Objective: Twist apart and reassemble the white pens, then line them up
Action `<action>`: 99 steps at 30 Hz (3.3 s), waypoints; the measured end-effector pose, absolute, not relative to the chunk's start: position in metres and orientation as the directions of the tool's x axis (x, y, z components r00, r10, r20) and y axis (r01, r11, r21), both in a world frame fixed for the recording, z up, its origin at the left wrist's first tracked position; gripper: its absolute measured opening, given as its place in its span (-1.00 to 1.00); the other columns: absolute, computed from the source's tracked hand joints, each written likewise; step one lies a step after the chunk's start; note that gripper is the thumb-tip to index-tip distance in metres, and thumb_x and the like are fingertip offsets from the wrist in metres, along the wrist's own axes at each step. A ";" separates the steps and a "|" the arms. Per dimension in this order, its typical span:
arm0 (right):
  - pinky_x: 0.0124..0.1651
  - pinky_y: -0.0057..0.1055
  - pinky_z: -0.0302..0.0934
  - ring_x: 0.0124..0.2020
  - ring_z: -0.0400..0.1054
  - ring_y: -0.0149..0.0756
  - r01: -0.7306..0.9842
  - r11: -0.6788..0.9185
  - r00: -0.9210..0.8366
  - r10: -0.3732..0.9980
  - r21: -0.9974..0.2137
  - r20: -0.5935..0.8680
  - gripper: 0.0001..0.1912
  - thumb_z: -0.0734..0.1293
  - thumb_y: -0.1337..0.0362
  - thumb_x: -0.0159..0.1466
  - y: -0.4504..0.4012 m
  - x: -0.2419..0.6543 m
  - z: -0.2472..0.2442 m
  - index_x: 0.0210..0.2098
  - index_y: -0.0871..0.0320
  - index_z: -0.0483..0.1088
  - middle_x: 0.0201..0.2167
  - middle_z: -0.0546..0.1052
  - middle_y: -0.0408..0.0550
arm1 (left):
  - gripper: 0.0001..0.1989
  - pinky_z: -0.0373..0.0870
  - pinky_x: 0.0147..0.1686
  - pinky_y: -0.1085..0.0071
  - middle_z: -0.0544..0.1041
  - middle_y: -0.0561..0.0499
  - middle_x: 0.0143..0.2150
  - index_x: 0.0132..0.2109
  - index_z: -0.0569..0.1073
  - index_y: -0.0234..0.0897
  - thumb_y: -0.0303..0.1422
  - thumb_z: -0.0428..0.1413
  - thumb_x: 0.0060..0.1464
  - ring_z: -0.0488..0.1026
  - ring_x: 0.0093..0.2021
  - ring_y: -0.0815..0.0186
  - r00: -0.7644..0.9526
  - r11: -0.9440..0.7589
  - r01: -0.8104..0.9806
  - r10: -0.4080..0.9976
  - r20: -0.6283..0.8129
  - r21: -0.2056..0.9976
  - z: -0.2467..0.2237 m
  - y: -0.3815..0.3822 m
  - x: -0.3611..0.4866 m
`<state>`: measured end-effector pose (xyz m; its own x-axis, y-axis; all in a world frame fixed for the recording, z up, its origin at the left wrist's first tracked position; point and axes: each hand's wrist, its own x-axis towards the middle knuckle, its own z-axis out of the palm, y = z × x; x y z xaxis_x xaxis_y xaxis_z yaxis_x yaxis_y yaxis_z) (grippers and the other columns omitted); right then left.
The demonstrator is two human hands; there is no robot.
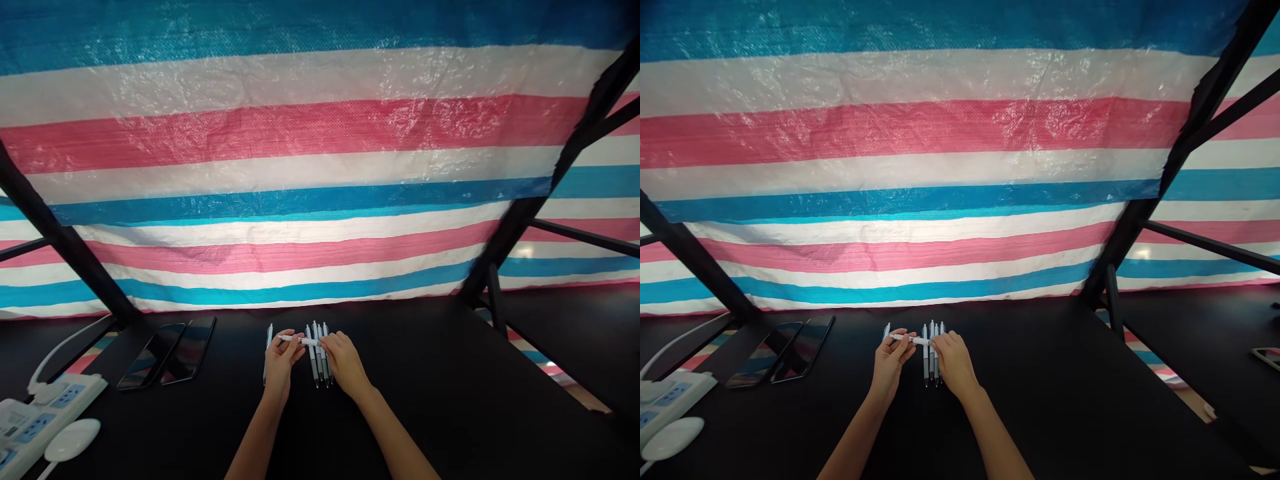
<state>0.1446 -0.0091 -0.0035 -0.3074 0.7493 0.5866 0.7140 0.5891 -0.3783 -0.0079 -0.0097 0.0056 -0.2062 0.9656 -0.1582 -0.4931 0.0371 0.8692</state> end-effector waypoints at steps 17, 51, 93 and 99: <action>-0.25 -0.33 0.10 -0.29 0.26 -0.24 0.656 0.508 -0.163 0.817 -0.558 0.552 -0.71 0.08 0.20 0.35 -0.010 0.153 -0.004 -0.13 0.11 0.39 -0.34 0.42 -0.03 | -0.80 0.51 -0.38 0.47 0.58 -0.08 -0.33 -0.31 0.40 -0.34 -0.29 0.20 -0.02 0.55 -0.41 0.36 -0.266 0.057 -0.412 0.947 -0.179 0.910 0.003 -0.006 -0.009; -0.27 -0.39 0.14 -0.36 0.29 -0.29 0.547 0.452 -0.173 0.885 -0.705 0.433 -0.80 0.17 0.19 0.29 -0.008 0.151 -0.008 -0.23 0.11 0.38 -0.41 0.42 -0.10 | -0.67 0.50 -0.45 0.41 0.59 -0.10 -0.33 -0.23 0.19 -0.25 -0.12 0.09 0.04 0.56 -0.43 0.26 -0.253 0.017 -0.427 0.958 -0.138 0.904 0.005 -0.010 -0.005; -0.26 -0.33 0.25 -0.34 0.33 -0.25 0.470 0.540 -0.163 0.831 -0.699 0.532 -0.82 0.21 0.33 0.26 -0.006 0.153 -0.010 -0.23 0.08 0.44 -0.38 0.47 -0.06 | -0.73 0.48 -0.47 0.42 0.57 -0.08 -0.35 -0.25 0.19 -0.25 -0.16 0.06 0.09 0.55 -0.47 0.29 -0.321 0.012 -0.458 0.930 -0.178 0.889 0.005 -0.007 -0.012; -0.25 -0.29 0.27 -0.35 0.33 -0.24 0.428 0.506 -0.130 0.855 -0.749 0.502 -0.80 0.19 0.28 0.27 -0.005 0.158 -0.004 -0.22 0.09 0.43 -0.34 0.46 -0.02 | -0.77 0.48 -0.46 0.44 0.57 -0.07 -0.36 -0.26 0.20 -0.25 -0.18 0.02 0.13 0.55 -0.45 0.30 -0.333 -0.011 -0.468 0.928 -0.165 0.883 0.006 -0.007 -0.014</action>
